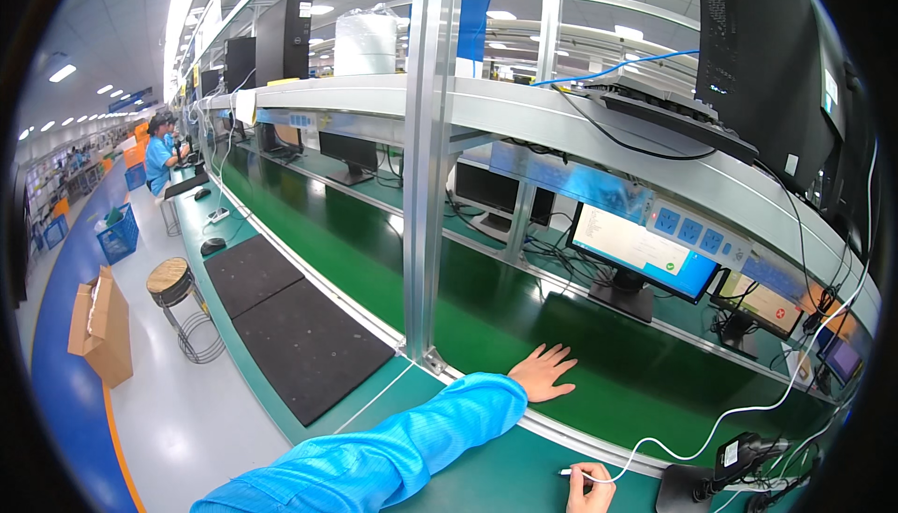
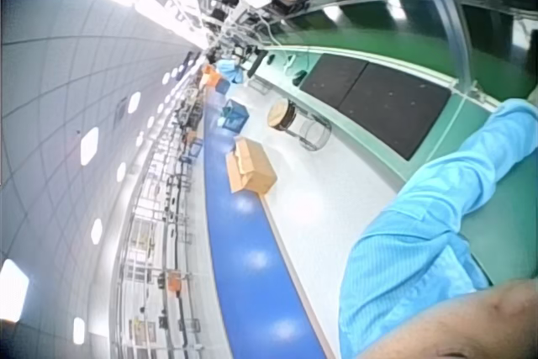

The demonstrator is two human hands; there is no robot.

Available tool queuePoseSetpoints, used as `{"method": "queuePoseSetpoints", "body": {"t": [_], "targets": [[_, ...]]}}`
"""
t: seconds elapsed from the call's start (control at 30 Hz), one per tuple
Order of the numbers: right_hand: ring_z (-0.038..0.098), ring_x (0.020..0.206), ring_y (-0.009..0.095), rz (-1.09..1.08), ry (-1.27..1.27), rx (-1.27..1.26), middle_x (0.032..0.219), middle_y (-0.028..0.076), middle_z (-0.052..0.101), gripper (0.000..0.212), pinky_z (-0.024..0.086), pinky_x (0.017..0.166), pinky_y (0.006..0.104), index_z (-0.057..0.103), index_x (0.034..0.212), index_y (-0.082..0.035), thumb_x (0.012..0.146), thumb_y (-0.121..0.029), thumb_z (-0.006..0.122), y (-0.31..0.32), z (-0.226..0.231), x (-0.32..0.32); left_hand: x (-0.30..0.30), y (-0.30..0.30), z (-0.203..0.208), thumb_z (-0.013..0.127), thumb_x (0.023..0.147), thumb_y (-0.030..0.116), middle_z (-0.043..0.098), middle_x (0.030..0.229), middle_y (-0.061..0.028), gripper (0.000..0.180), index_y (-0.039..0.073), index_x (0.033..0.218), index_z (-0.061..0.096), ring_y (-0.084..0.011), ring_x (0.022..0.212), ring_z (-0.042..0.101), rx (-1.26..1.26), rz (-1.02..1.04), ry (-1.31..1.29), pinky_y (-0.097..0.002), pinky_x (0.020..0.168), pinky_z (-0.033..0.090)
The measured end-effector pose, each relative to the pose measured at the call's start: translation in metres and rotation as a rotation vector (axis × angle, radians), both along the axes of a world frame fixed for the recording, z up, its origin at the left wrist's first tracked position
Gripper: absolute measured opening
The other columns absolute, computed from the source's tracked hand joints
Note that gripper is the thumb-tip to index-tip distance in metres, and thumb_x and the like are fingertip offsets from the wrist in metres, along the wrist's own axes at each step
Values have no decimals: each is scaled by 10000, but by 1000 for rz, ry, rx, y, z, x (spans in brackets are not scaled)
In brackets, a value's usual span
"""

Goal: The person tests electronic components on an assembly line using a handheld terminal and specialized probes.

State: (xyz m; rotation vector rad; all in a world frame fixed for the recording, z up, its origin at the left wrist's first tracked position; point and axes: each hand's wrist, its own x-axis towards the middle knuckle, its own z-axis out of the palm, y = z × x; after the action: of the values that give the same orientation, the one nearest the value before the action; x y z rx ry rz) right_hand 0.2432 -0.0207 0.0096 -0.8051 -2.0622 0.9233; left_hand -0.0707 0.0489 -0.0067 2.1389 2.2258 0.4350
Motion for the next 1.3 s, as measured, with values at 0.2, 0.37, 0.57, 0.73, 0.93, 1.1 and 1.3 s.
{"method": "queuePoseSetpoints", "body": {"t": [0.2,0.37,0.57,0.73,0.93,1.1,1.3], "targets": [[675,884,163,6,-12,20,969,109,749,144,532,780,315,723,1079,15,1027,-107,667,4,-5,0,-8,-3,-2,420,1050,618,302,1699,-180,756,115,1614,392,-332,1598,212,19,-3,-21,-514,1310,125],[663,879,148,8,-7,25,962,98,745,137,526,771,306,722,1074,13,1026,-104,669,6,-9,1,-12,-6,-2,429,1047,618,307,1697,-180,757,116,1612,394,-335,1596,217,26,-1,-18,-516,1308,130],[653,874,140,9,-9,34,959,91,743,133,520,768,301,722,1074,10,1028,-102,667,6,-10,2,-18,-10,0,433,1046,619,312,1696,-174,754,120,1611,398,-327,1595,223,23,-1,-19,-509,1309,133],[660,879,149,10,-7,44,958,93,744,137,522,773,306,722,1071,13,1029,-105,667,5,-8,1,-24,-14,1,437,1044,623,312,1696,-170,752,128,1609,402,-322,1594,228,24,5,-15,-505,1309,136],[674,872,167,-5,-23,45,955,110,752,138,527,780,319,724,1057,13,1023,-109,671,0,1,-1,-32,-17,0,439,1041,628,312,1698,-168,752,136,1608,409,-322,1593,229,30,8,-10,-504,1308,139],[678,861,170,-2,-13,58,947,116,755,155,533,778,327,725,1075,15,1032,-119,659,0,1,0,-38,-18,-2,448,1038,630,322,1693,-168,754,136,1606,413,-325,1591,236,40,9,-14,-503,1307,142],[700,718,145,-53,95,8,831,85,711,159,539,639,273,691,925,43,982,-105,696,9,-16,-4,-44,-15,-4,464,1033,631,339,1683,-175,749,139,1596,429,-332,1587,244,73,-29,-8,-504,1304,149]]}}
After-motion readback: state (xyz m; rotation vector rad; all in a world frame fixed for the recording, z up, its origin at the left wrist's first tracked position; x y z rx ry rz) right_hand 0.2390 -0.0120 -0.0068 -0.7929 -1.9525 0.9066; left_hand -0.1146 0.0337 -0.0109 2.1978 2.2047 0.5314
